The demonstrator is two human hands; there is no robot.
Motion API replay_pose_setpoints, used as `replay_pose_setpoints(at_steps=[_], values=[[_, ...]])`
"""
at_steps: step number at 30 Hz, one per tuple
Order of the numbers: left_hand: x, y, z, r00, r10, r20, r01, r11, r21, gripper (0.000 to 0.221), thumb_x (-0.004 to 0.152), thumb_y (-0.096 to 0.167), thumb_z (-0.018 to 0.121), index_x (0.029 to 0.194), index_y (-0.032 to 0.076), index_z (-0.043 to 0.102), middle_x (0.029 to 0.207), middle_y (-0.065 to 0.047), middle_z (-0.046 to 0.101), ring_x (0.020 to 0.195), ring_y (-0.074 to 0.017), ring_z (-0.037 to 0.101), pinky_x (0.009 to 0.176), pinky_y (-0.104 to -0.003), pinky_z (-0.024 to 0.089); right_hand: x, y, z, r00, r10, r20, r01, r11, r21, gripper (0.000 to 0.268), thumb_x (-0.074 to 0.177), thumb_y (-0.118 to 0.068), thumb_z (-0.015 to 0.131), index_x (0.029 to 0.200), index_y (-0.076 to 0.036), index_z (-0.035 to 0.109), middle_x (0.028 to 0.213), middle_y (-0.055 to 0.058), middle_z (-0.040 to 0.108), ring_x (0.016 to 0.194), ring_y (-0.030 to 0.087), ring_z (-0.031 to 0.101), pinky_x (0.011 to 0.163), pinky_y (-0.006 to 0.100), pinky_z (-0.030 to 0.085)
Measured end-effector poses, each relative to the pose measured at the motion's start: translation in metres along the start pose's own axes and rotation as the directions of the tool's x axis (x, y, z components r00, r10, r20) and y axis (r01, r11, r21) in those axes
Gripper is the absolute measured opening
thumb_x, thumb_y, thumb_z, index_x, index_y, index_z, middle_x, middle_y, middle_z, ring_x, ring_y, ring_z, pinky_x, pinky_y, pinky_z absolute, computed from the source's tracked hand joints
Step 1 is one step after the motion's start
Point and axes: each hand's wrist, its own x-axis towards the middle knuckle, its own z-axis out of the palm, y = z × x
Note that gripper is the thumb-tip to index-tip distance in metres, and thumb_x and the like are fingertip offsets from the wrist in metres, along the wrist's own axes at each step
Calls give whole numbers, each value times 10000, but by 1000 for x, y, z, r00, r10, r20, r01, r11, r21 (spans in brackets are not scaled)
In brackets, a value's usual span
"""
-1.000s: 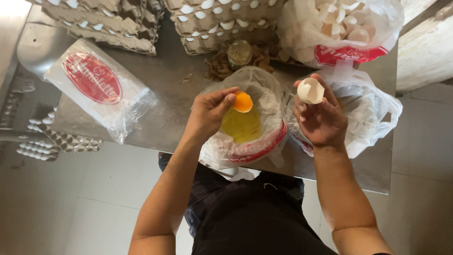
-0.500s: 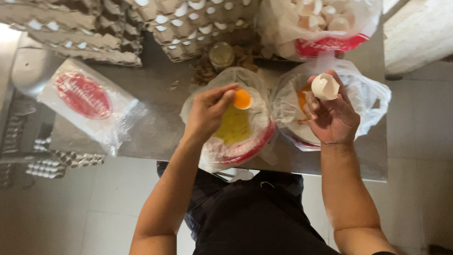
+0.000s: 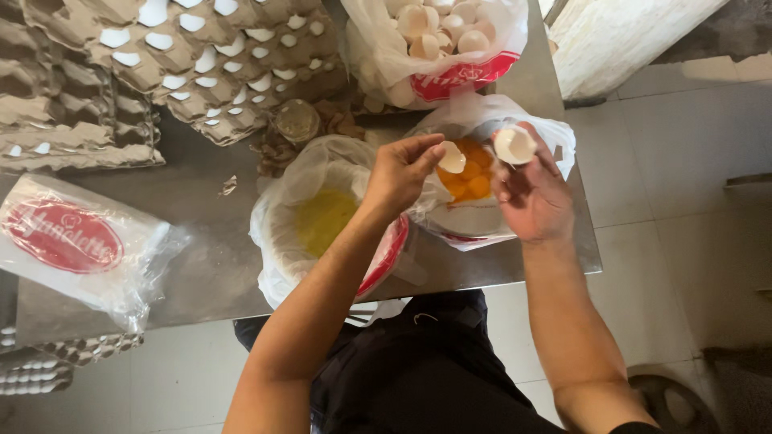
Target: The person cracks eggs one at a time by hand and separates the yolks from the whites by pouring the yolk between the shell halves, depositing the separated components into separate plastic bags.
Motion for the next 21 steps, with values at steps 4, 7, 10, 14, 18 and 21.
replay_pose_setpoints(at_steps=[4, 7, 10, 14, 18, 21], values=[[-6, 11, 10, 996, -86, -14, 86, 996, -13, 353, 958, 204, 715, 1244, -3, 729, 1002, -55, 779, 813, -92, 674, 688, -262, 545, 12, 9, 9, 1000, 5, -27, -8, 995, -101, 537, 1053, -164, 694, 1544, -44, 515, 1406, 186, 621, 1035, 226, 608, 751, 297, 503], [-8, 23, 12, 999, -47, -14, 45, 993, -109, 365, 974, 205, 723, 1264, -16, 712, 1007, -65, 775, 834, -101, 691, 721, -265, 568, 18, 13, 15, 998, 24, -54, -31, 990, -134, 545, 1034, -140, 701, 1540, -35, 526, 1315, 137, 650, 1023, 207, 647, 739, 286, 524], [-11, 31, 9, 999, -32, -35, 29, 996, -83, 392, 971, 212, 716, 1305, 10, 685, 1027, -58, 771, 863, -99, 690, 722, -266, 572, 22, 16, 18, 989, -25, -143, -19, 953, -301, 496, 1050, -91, 680, 1517, -22, 531, 1290, 101, 678, 974, 157, 652, 698, 249, 499], [-11, 35, 3, 999, -36, 18, 37, 997, -66, 388, 985, 218, 679, 1329, 38, 680, 1059, -63, 758, 910, -100, 691, 748, -269, 586, 27, 13, 24, 992, 2, -124, -44, 941, -335, 459, 1066, -104, 639, 1504, -11, 536, 1244, 89, 700, 946, 142, 674, 691, 234, 498], [-10, 34, -3, 999, -46, 5, 47, 997, -66, 367, 998, 208, 668, 1319, 32, 691, 1060, -70, 763, 912, -119, 698, 770, -276, 594, 28, 6, 33, 983, 56, -176, -111, 939, -327, 458, 1075, -158, 599, 1501, -6, 523, 1224, 93, 702, 859, 169, 683, 646, 251, 494], [-12, 31, -5, 999, -35, 28, 38, 990, -138, 360, 1002, 199, 670, 1316, 24, 683, 1094, -66, 769, 943, -115, 703, 780, -273, 587, 32, 3, 37, 972, 130, -195, -189, 926, -328, 475, 1072, -192, 577, 1506, -19, 496, 1223, 83, 702, 834, 167, 685, 611, 247, 477]])
